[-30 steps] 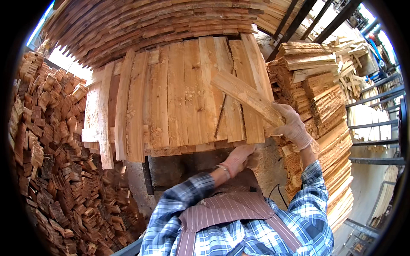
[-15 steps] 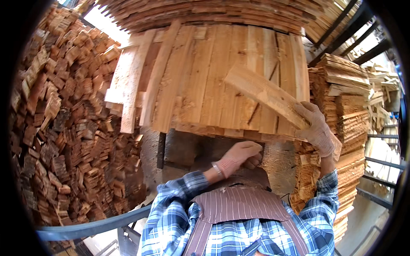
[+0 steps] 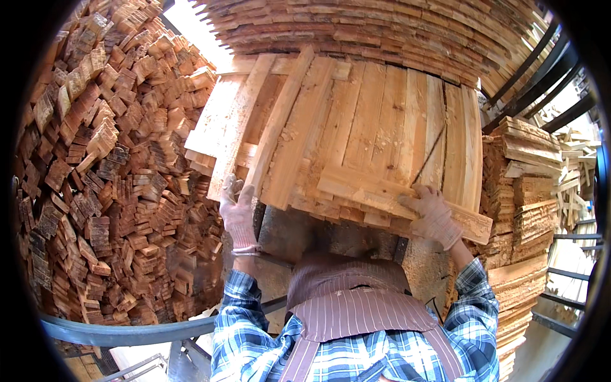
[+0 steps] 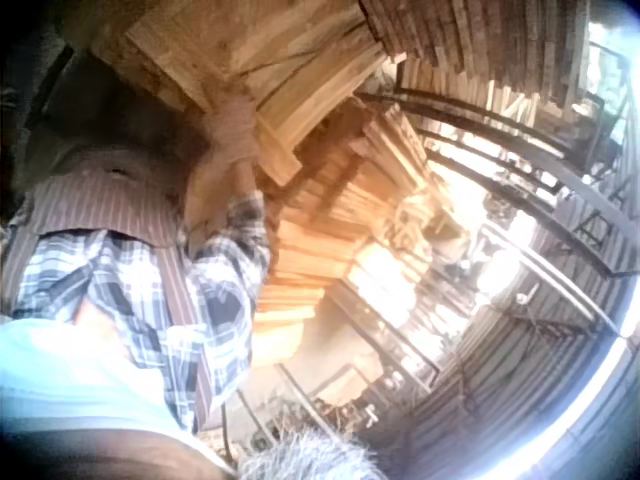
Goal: The person stacks wooden planks in a lumber yard. They pick up planks from a pile and place them onto a metal rack, arranging them in a neat stack.
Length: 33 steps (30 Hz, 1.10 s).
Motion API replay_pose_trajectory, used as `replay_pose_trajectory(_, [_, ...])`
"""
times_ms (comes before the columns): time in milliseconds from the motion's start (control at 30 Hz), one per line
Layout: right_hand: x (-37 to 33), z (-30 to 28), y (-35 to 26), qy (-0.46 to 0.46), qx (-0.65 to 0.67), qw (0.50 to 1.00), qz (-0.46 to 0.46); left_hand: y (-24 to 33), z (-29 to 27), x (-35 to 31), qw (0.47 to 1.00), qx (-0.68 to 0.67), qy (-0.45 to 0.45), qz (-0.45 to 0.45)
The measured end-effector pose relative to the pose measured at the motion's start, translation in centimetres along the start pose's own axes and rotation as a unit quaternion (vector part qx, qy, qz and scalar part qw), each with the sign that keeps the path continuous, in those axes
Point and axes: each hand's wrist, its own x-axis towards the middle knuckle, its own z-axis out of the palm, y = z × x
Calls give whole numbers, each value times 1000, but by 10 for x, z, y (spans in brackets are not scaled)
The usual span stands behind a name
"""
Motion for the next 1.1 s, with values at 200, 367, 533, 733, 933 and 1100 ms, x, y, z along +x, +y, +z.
replay_pose_trajectory(200, [22,12,-29,17,28,999,-1,-9,-35,86,996,73,13,54])
replay_pose_trajectory(367, [22,12,-46,27,-9,999,32,-50,-57,126,807,555,-120,165])
replay_pose_trajectory(533, [21,24,-46,90,11,996,11,-101,-68,164,917,247,-244,197])
replay_pose_trajectory(733, [52,-6,-76,277,42,908,-310,-66,-72,189,920,131,-358,-94])
replay_pose_trajectory(933, [202,-34,-212,152,555,816,-54,45,-29,92,949,-51,-298,-86])
replay_pose_trajectory(1100, [214,-38,-173,196,712,673,-39,63,50,-2,915,21,-402,-34])
